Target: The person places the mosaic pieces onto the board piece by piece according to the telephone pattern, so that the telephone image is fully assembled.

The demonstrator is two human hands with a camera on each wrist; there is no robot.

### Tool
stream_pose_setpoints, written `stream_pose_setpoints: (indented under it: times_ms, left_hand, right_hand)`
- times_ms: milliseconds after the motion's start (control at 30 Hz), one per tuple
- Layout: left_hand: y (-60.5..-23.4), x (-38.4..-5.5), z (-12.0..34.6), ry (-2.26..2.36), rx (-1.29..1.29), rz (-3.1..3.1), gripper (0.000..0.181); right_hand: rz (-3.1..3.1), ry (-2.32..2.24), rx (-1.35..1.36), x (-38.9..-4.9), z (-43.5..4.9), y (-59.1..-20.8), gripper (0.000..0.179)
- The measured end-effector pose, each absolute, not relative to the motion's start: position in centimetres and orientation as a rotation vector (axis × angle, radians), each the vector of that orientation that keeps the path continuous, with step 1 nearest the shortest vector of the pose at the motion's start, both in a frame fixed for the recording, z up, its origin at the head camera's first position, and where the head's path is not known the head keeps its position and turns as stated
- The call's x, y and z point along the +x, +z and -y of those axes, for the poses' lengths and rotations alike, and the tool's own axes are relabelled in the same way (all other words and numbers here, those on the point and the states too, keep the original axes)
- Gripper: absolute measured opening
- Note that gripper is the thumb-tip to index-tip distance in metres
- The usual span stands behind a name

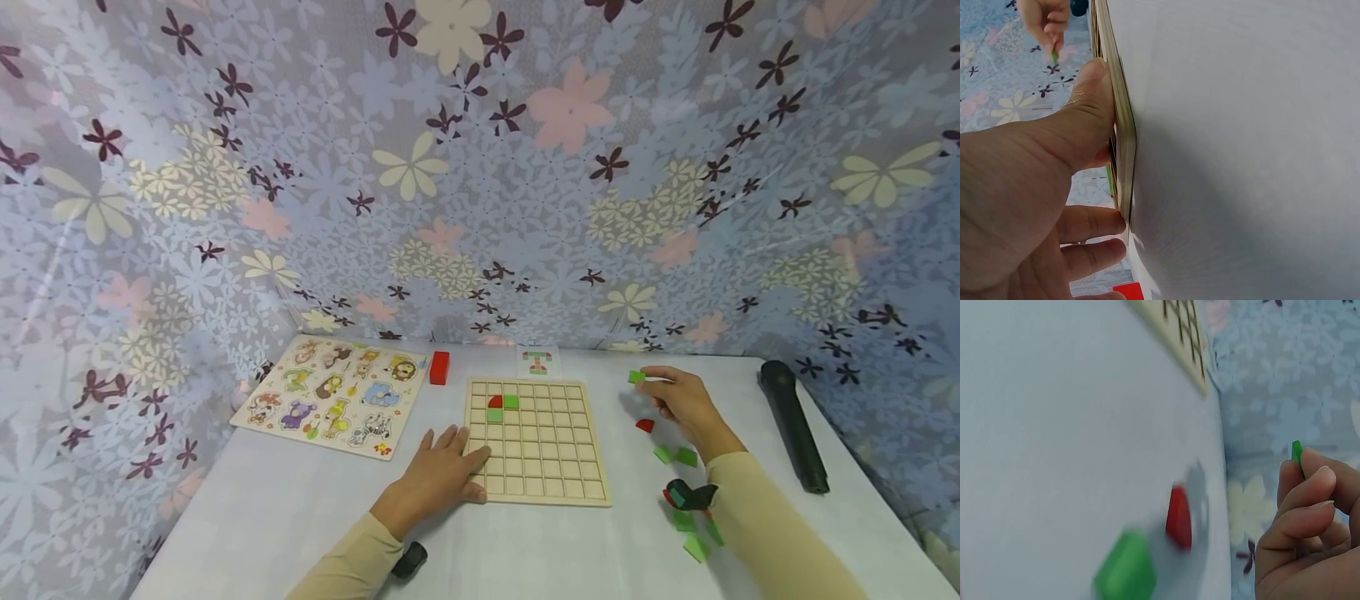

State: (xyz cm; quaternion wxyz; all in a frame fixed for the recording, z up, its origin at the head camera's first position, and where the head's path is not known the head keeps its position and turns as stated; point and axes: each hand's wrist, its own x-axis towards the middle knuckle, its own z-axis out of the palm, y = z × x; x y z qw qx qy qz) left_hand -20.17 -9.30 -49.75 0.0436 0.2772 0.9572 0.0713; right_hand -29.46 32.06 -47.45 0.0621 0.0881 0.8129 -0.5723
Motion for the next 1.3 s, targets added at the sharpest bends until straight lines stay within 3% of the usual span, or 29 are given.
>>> stream_pose_setpoints:
  times_ms: [733, 967, 1300]
  left_hand:
    - [-50.1, -20.3, 9.1, 0.231, 0.820, -2.897, 0.071]
    - [-50.2, -20.4, 9.3, 0.201, 0.806, -2.907, 0.072]
    - [-50.1, -20.6, 9.4, 0.198, 0.821, -2.917, 0.072]
  right_hand:
    - [-2.311, -1.702, -0.001, -32.3, -20.5, -49.7, 0.046]
    - [-2.394, -1.487, -0.183, -32.4, -18.1, -50.7, 0.037]
    - [-2.586, -1.250, -0.180, -32.3, -16.6, -50.2, 0.025]
